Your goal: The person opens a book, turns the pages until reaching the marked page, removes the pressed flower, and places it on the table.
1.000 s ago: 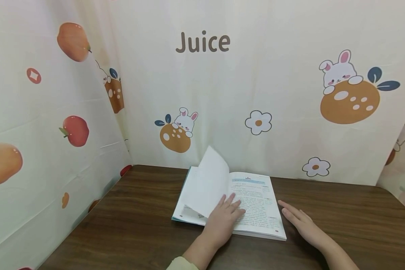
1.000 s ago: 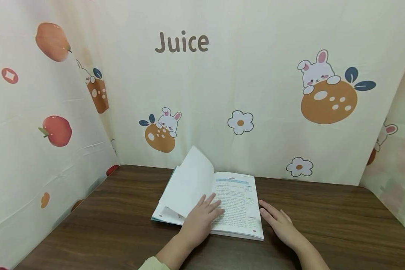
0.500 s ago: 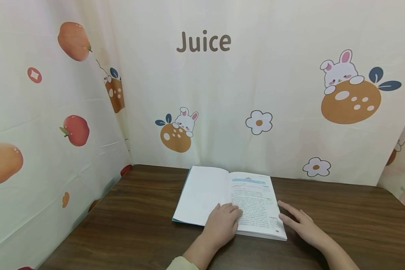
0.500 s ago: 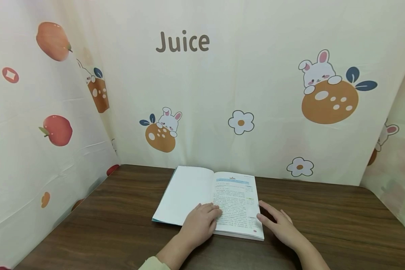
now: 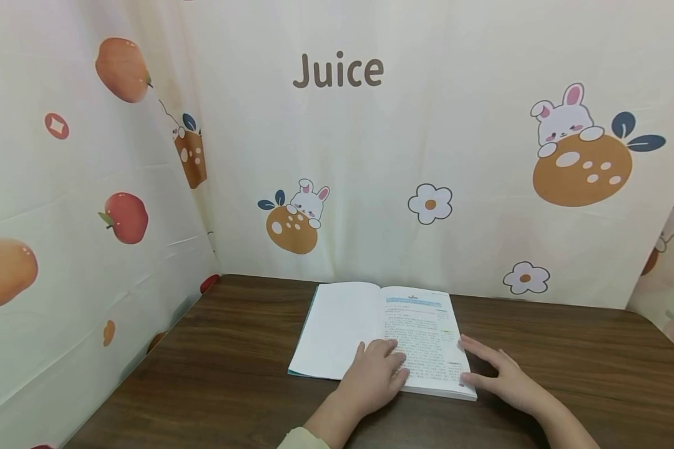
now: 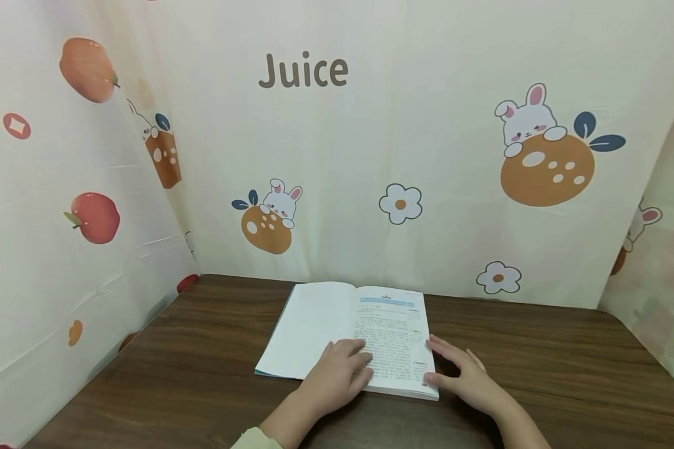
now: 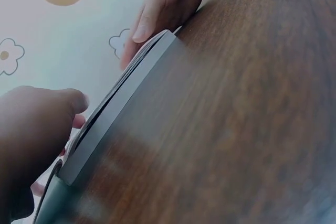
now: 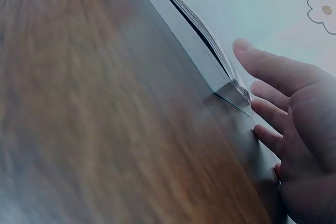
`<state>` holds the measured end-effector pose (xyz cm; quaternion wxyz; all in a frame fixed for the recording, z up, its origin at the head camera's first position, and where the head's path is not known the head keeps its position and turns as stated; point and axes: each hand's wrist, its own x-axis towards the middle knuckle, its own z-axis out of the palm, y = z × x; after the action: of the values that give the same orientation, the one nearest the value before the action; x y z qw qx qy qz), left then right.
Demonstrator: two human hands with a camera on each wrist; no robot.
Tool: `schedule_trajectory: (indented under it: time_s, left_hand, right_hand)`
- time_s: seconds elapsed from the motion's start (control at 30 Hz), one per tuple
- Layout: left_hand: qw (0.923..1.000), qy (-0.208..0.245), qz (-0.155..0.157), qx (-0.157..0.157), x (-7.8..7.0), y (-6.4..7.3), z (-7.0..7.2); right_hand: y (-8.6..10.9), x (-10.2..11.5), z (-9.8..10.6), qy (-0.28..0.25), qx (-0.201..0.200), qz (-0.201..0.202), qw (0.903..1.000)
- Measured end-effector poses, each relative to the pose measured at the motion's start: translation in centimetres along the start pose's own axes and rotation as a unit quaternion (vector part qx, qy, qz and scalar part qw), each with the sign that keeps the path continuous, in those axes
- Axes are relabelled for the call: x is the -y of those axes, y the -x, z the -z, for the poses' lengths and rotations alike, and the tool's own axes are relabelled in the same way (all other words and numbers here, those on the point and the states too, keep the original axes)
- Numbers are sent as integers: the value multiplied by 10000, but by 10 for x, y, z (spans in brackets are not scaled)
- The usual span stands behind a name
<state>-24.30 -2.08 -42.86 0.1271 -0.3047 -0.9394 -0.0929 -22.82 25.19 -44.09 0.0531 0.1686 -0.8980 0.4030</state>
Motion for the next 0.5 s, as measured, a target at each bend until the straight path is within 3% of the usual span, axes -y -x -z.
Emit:
schedule_trajectory:
  time_s: [0.17,0.5]
  left_hand:
    - [9998,-96,-19,191,-1,1,1]
    - [9992,-261,-119,269,0,1,2]
  right_hand:
    - [1,1,1,-110,132,47,9998]
    - [0,0,2,50,135,16,9999]
